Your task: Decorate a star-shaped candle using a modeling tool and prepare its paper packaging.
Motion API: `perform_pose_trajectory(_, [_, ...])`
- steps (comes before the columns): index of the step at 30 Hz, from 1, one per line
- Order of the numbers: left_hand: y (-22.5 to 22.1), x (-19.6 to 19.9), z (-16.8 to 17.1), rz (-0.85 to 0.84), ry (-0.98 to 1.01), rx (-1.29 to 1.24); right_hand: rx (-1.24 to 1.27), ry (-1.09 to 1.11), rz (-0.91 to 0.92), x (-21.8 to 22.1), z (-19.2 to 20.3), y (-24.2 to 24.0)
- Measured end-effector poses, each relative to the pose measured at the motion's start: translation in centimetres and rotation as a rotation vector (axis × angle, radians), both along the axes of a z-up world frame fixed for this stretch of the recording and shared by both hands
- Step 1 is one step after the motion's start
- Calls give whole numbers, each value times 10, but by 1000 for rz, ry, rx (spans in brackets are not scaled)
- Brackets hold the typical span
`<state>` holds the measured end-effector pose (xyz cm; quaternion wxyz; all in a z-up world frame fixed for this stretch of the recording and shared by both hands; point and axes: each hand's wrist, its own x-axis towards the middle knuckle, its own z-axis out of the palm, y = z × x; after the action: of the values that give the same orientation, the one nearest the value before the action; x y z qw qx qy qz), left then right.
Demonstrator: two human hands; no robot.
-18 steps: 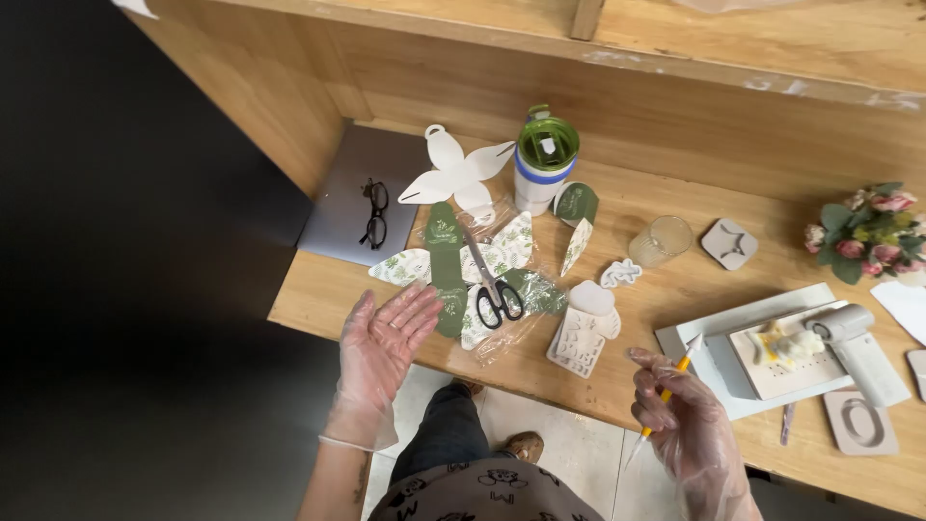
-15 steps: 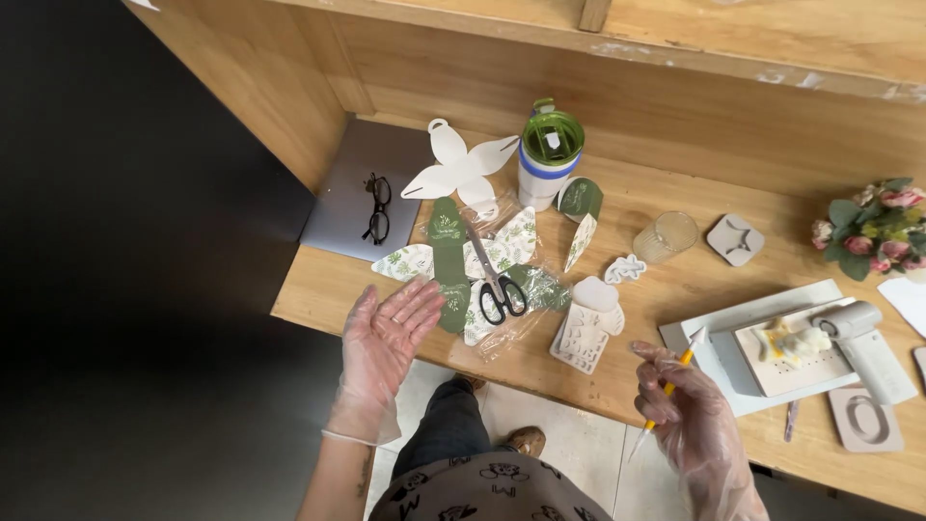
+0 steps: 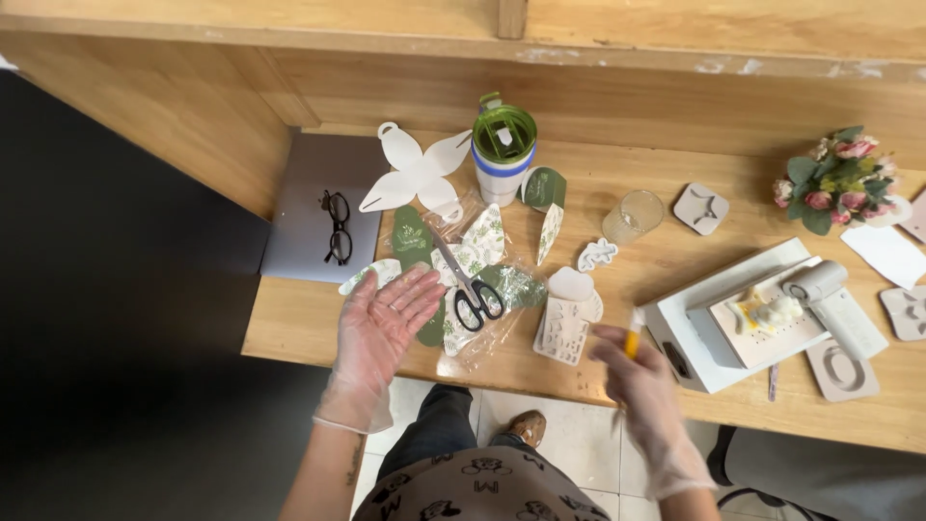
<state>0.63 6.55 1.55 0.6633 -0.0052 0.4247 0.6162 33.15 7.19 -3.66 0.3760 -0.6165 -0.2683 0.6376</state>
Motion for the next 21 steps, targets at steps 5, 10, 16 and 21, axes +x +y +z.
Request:
perform_pose_trajectory(5, [2,-28,5,85,-3,-60,156,-514,427,-121,11,70])
perform_pose_trajectory(10, [-14,-55,18,174,22,-56,265,-864,830,-240,-48,172])
perform_pose_trajectory(16, [-47,-82,39,316,73,-50,764,-1201,1029,-355,-155,243])
perform_pose_trajectory(21, [-54,-105,44,435,89,-261,909,-1399,1308,-406,-170,266])
